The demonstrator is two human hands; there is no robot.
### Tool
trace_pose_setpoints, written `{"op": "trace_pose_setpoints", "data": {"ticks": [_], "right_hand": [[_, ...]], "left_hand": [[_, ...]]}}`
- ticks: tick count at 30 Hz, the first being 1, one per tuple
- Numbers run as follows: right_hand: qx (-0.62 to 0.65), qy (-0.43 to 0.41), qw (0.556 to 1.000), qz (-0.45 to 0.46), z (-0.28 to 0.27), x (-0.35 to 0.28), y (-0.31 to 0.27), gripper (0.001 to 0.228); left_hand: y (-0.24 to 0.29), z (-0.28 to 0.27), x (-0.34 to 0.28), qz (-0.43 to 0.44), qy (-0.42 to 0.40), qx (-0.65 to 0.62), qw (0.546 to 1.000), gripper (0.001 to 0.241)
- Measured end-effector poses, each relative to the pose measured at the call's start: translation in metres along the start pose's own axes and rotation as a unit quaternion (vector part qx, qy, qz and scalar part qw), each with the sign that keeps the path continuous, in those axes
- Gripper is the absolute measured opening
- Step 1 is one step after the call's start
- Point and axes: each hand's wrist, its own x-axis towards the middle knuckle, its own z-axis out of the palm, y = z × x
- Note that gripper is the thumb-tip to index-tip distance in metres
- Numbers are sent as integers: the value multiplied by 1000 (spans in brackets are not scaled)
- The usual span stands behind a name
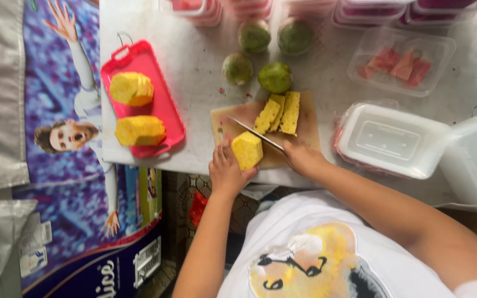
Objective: Peeling and slicing a pineapple on a cutting board using a knife
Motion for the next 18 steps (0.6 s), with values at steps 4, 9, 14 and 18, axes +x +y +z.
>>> {"op": "trace_pose_setpoints", "data": {"ticks": [4,9,14,18], "right_hand": [[-43,8,999,-8,6,7,-7,20],[-60,-1,998,24,9,-24,12,22],[-40,-8,999,23,19,-7,33,28],[-35,49,998,11,4,-18,31,32]], "left_hand": [[-5,2,-2,-13,-7,-12,1000,109],[-9,2,-9,-23,20,-29,999,104],[-30,14,-29,-25,49,-126,991,104],[-27,16,-40,-50,82,-189,977,105]]}}
